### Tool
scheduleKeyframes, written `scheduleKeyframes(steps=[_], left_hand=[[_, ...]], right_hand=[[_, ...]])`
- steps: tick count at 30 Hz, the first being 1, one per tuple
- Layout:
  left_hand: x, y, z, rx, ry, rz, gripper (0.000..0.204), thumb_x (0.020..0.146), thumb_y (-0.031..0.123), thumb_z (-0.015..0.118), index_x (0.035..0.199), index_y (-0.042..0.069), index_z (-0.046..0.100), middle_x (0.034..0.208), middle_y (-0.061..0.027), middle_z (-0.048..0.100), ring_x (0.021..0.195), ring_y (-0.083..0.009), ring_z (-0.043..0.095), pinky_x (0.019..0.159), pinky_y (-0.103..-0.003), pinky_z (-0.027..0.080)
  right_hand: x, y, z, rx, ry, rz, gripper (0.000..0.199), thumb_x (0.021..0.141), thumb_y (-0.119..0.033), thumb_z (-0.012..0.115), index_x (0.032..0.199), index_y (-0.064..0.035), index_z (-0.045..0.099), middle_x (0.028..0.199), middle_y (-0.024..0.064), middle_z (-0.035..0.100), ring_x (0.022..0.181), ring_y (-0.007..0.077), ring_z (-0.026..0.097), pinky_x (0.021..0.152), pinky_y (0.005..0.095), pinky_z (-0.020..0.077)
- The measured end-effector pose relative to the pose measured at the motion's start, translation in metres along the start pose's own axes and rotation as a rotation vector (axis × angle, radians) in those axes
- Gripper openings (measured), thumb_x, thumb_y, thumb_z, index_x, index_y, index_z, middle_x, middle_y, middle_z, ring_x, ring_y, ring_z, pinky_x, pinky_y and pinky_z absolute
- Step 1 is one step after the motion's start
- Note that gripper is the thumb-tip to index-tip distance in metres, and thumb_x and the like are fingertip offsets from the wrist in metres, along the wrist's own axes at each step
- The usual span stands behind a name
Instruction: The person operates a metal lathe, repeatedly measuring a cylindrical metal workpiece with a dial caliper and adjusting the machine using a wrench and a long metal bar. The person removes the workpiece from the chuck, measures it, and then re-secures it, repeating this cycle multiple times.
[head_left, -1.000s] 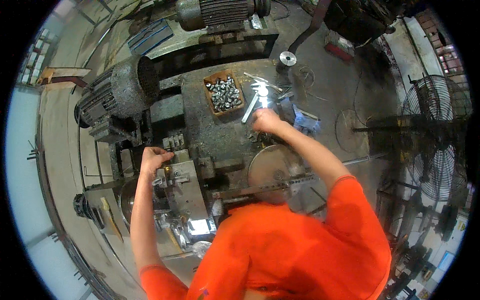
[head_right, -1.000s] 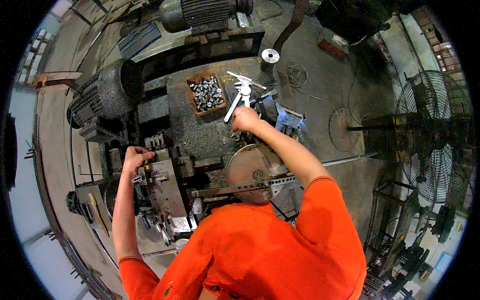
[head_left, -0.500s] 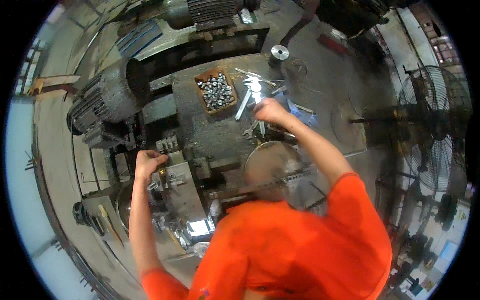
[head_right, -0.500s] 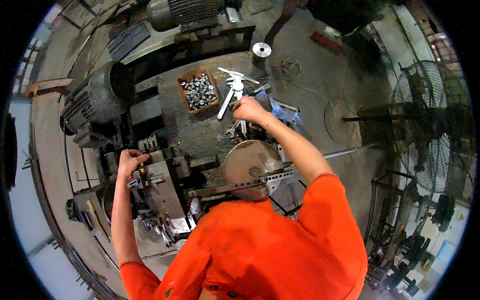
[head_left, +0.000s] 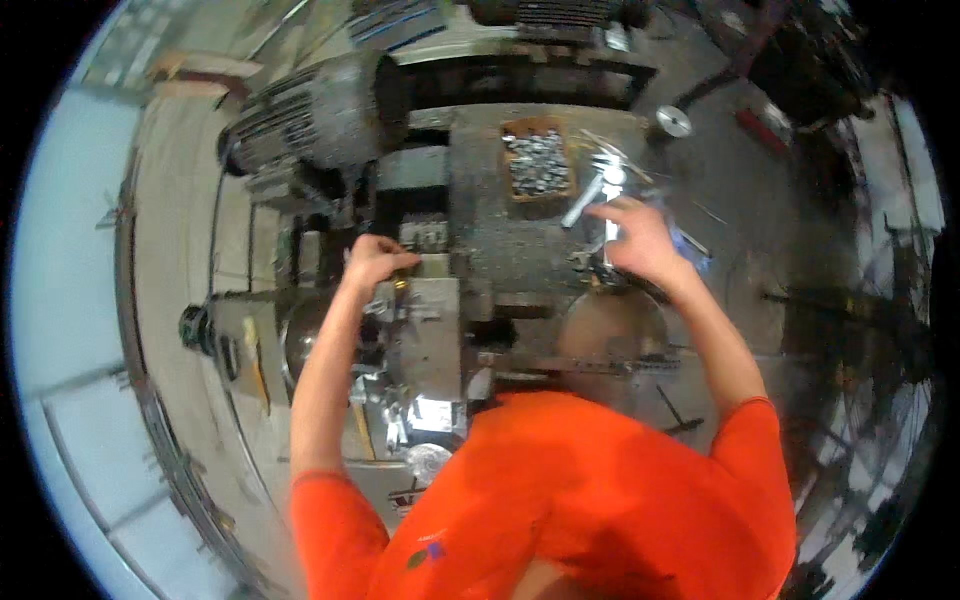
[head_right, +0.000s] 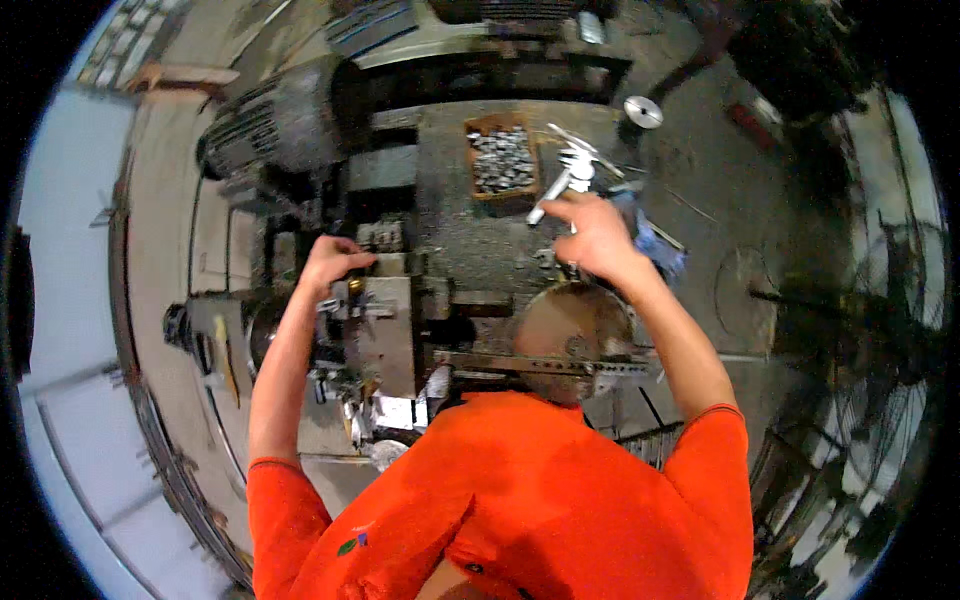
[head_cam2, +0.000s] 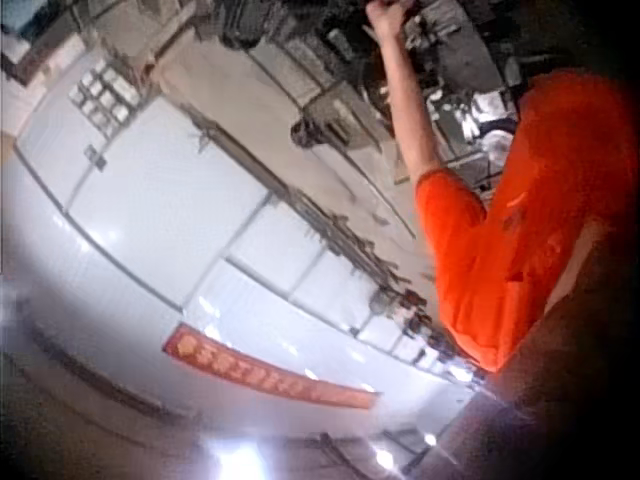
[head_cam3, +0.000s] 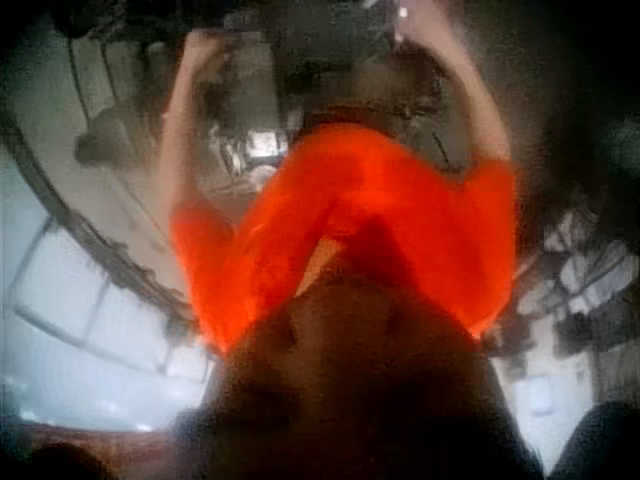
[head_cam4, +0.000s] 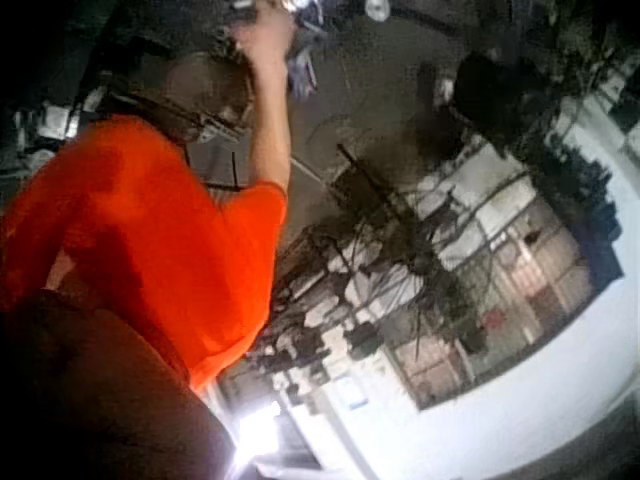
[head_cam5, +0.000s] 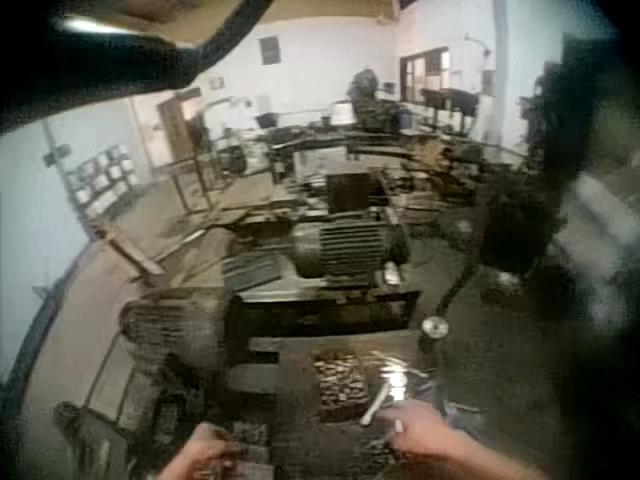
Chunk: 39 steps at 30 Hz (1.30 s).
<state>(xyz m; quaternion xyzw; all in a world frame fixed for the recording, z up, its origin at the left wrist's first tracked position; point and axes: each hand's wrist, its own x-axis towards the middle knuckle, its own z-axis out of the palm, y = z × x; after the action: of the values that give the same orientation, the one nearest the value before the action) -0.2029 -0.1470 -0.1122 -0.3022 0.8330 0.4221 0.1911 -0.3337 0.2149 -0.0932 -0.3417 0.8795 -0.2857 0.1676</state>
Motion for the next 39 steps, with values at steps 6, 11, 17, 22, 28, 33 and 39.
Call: scheduleKeyframes(steps=[6, 11, 17, 22, 28, 33, 39], left_hand=[[-0.005, -0.013, 0.0, -0.121, 0.043, -0.018, 0.022, 0.056, 0.013, 0.074, 0.066, -0.003, 0.064, 0.058, -0.0057, 0.058, 0.051, -0.0113, 0.051, 0.048, -0.025, 0.04], [0.0, -0.012, 0.004, -0.247, 0.014, 0.001, 0.017, 0.055, 0.007, 0.072, 0.064, -0.004, 0.063, 0.058, -0.0064, 0.058, 0.051, -0.0101, 0.05, 0.048, -0.025, 0.04], [0.009, -0.033, 0.008, -0.292, 0.054, -0.026, 0.016, 0.056, 0.009, 0.071, 0.059, -0.002, 0.06, 0.055, -0.0051, 0.055, 0.049, -0.0102, 0.047, 0.045, -0.026, 0.036], [0.004, -0.014, 0.008, -0.197, 0.038, -0.049, 0.021, 0.059, 0.011, 0.071, 0.07, -0.005, 0.064, 0.063, -0.0038, 0.059, 0.054, -0.0103, 0.05, 0.048, -0.026, 0.039], [0.01, -0.021, 0.007, -0.174, 0.059, -0.077, 0.018, 0.059, 0.006, 0.071, 0.07, -0.004, 0.063, 0.069, -0.0055, 0.062, 0.06, -0.012, 0.054, 0.055, -0.028, 0.042], [0.013, -0.021, 0.006, -0.141, 0.031, -0.129, 0.011, 0.061, 0.001, 0.068, 0.068, -0.003, 0.061, 0.063, -0.0047, 0.058, 0.053, -0.0108, 0.048, 0.048, -0.027, 0.037], [0.018, -0.03, 0.007, -0.166, 0.029, 0.013, 0.015, 0.064, 0.003, 0.066, 0.077, -0.004, 0.062, 0.073, -0.0031, 0.062, 0.065, -0.0094, 0.052, 0.055, -0.028, 0.041]], right_hand=[[0.088, -0.127, 0.076, -0.386, -0.035, -0.723, 0.054, 0.059, -0.014, 0.061, 0.113, -0.0182, 0.056, 0.125, 0.0183, 0.04, 0.116, 0.0313, 0.036, 0.083, 0.0389, 0.037], [0.12, -0.145, 0.1, -0.641, -0.153, -0.869, 0.041, 0.069, -0.024, 0.057, 0.11, -0.0176, 0.058, 0.132, 0.0153, 0.035, 0.121, 0.0295, 0.032, 0.082, 0.0393, 0.0348], [0.125, -0.152, 0.107, -0.693, -0.11, -0.949, 0.041, 0.068, -0.024, 0.057, 0.109, -0.0174, 0.059, 0.134, 0.0149, 0.033, 0.122, 0.029, 0.032, 0.085, 0.0406, 0.0347], [0.124, -0.14, 0.113, -0.598, -0.078, -0.978, 0.036, 0.069, -0.027, 0.057, 0.102, -0.0145, 0.062, 0.132, 0.0152, 0.036, 0.123, 0.0293, 0.032, 0.085, 0.0447, 0.0336], [0.12, -0.142, 0.105, -0.62, -0.092, -0.976, 0.031, 0.069, -0.03, 0.057, 0.094, -0.0139, 0.066, 0.132, 0.0129, 0.037, 0.119, 0.0282, 0.034, 0.083, 0.0455, 0.0347], [0.121, -0.135, 0.12, -0.628, -0.048, -0.899, 0.026, 0.071, -0.031, 0.058, 0.091, -0.0172, 0.067, 0.133, 0.0113, 0.036, 0.121, 0.0282, 0.033, 0.083, 0.0482, 0.0345], [0.113, -0.14, 0.114, -0.648, 0.0, -0.927, 0.032, 0.071, -0.031, 0.057, 0.1, -0.0187, 0.064, 0.134, 0.009, 0.036, 0.121, 0.0278, 0.033, 0.082, 0.0465, 0.0351]])
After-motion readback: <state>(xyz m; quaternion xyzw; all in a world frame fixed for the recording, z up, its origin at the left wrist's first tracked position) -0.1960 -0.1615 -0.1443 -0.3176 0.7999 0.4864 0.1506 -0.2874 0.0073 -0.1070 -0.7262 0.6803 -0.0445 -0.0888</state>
